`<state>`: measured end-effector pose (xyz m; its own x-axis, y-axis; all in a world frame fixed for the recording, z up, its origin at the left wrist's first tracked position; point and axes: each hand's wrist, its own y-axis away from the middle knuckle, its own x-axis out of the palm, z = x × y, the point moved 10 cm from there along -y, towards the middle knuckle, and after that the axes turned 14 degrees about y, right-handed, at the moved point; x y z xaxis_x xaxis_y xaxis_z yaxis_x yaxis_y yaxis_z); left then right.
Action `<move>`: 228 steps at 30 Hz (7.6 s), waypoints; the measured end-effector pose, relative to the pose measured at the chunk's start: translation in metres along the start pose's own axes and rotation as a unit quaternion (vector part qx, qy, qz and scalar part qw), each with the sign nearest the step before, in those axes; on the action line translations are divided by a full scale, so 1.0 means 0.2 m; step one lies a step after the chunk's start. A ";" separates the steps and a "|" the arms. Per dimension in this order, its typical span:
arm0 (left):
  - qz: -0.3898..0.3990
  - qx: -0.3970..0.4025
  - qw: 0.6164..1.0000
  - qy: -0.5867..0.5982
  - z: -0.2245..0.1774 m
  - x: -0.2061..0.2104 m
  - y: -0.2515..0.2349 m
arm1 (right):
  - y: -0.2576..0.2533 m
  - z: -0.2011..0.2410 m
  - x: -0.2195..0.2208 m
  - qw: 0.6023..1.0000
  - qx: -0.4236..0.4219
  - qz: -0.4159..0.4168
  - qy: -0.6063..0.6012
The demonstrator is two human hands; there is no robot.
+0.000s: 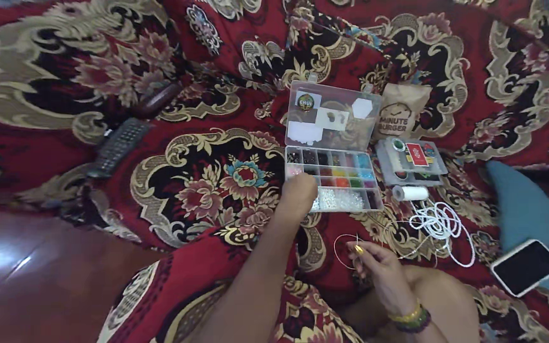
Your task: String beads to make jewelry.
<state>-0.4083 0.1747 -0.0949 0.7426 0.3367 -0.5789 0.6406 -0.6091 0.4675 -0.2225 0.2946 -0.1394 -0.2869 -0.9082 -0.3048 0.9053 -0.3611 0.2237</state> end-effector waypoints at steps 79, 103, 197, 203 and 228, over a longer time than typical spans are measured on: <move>0.308 0.173 0.759 0.547 -0.31 0.50 0.01 | 0.09 0.34 -0.12 0.984 -0.153 -0.092 -0.008; 0.312 0.194 0.775 0.514 -0.31 0.49 0.03 | 0.07 0.33 -0.11 0.990 -0.120 -0.073 -0.016; 0.319 0.192 0.751 0.546 -0.30 0.44 0.05 | 0.13 0.39 -0.10 0.985 -0.152 -0.076 -0.018; 0.329 0.192 0.746 0.546 -0.31 0.44 0.06 | 0.13 0.39 -0.09 0.986 -0.149 -0.076 -0.018; 0.329 0.212 0.738 0.550 -0.29 0.45 0.05 | 0.12 0.38 -0.07 0.984 -0.164 -0.068 -0.007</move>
<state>-0.3240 0.2408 -0.1034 0.7238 0.1051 0.6820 0.1255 -0.9919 0.0197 -0.2200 0.2826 -0.0584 -0.4154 -0.8593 -0.2984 0.9096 -0.3947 -0.1295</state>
